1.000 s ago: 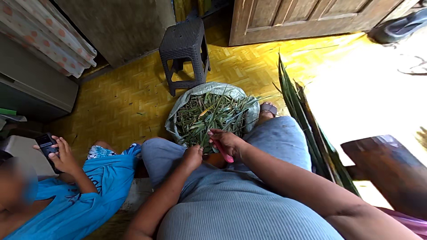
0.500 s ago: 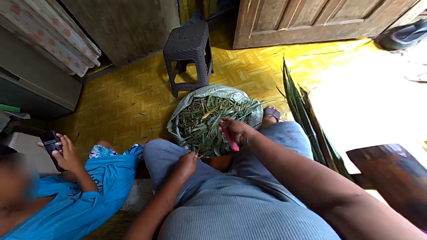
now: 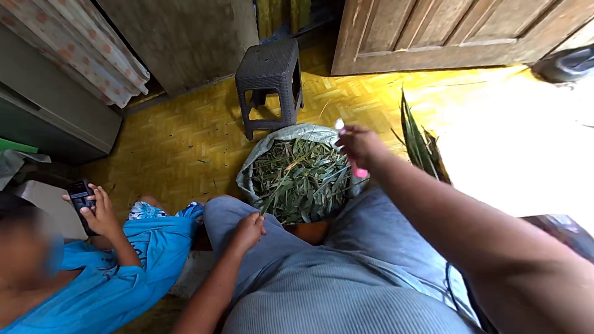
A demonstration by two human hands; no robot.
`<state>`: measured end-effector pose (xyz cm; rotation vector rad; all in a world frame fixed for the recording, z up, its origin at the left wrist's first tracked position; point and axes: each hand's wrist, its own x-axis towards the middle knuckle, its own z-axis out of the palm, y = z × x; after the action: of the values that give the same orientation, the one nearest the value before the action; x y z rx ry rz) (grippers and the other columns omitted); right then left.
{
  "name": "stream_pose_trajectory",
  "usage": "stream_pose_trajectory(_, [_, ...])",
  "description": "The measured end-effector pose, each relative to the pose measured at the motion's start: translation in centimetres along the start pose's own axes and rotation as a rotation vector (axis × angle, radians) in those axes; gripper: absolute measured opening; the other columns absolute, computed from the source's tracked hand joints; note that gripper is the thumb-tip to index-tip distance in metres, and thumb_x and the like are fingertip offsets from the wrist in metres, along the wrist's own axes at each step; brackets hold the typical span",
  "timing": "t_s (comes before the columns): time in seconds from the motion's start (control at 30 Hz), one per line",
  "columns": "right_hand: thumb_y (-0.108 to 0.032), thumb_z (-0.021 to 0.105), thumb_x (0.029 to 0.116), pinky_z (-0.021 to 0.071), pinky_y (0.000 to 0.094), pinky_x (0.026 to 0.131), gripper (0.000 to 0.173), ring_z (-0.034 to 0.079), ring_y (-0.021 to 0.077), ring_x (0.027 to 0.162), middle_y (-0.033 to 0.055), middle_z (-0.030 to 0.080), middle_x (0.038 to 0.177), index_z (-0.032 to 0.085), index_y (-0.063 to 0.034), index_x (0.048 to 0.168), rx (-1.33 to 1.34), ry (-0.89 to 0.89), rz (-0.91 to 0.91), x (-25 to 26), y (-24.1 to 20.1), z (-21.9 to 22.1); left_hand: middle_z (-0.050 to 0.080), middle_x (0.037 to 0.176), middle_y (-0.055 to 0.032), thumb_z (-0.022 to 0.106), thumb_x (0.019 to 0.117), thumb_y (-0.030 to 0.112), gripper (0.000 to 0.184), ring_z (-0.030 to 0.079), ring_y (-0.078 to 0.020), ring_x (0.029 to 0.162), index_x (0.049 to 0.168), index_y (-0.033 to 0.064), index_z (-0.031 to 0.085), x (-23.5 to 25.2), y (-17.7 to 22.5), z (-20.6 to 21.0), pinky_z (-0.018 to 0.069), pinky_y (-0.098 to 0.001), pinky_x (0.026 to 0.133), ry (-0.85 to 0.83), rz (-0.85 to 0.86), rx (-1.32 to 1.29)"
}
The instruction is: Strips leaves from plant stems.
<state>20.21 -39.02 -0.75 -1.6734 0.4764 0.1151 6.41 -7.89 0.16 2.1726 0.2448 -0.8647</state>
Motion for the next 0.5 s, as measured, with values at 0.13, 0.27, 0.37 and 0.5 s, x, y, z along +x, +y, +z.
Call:
stream_pose_trajectory(0.13, [-0.015, 0.054, 0.1072, 0.0480, 0.0295, 0.063, 0.040, 0.055, 0.0108, 0.069, 0.0075, 0.065, 0.099, 0.048, -0.0110, 0.147, -0.020, -0.286, 0.045, -6.7, 2.5, 4.4, 0.064, 0.091, -0.0063, 0.033, 0.1144, 0.021, 0.039, 0.056, -0.0129, 0.070, 0.141, 0.0049, 0.056, 0.4, 1.9, 0.6, 0.0485, -0.0297, 0.067, 0.022, 0.042, 0.082])
stream_pose_trajectory(0.27, [-0.010, 0.052, 0.1076, 0.0495, 0.0244, 0.064, 0.033, 0.059, 0.0095, 0.070, 0.0071, 0.065, 0.095, 0.053, -0.0052, 0.140, 0.068, -0.403, 0.121, -10.5, 3.0, 6.6, 0.069, 0.110, -0.0204, 0.033, 0.1137, 0.019, 0.041, 0.068, -0.0300, 0.100, 0.142, -0.0007, 0.055, 0.7, 2.6, 1.5, 0.0521, -0.0448, 0.096, 0.106, 0.125, 0.273])
stream_pose_trajectory(0.37, [-0.010, 0.052, 0.1077, 0.0482, 0.0219, 0.061, 0.034, 0.059, 0.0090, 0.068, 0.0068, 0.065, 0.094, 0.053, -0.0048, 0.141, 0.119, -0.412, 0.189, -11.1, 3.0, 7.1, 0.067, 0.122, -0.0243, 0.033, 0.1139, 0.020, 0.043, 0.066, -0.0344, 0.112, 0.146, -0.0012, 0.051, 0.7, 3.1, 2.1, 0.0495, -0.0486, 0.103, 0.123, 0.130, 0.338])
stream_pose_trajectory(0.5, [-0.007, 0.052, 0.1070, 0.0479, 0.0201, 0.056, 0.035, 0.059, 0.0088, 0.064, 0.0072, 0.065, 0.092, 0.052, -0.0046, 0.141, 0.210, -0.414, 0.282, -10.7, 3.3, 7.1, 0.062, 0.137, -0.0243, 0.033, 0.1138, 0.019, 0.044, 0.061, -0.0351, 0.129, 0.149, -0.0003, 0.049, 0.6, 3.3, 2.4, 0.0449, -0.0494, 0.111, 0.142, 0.137, 0.391])
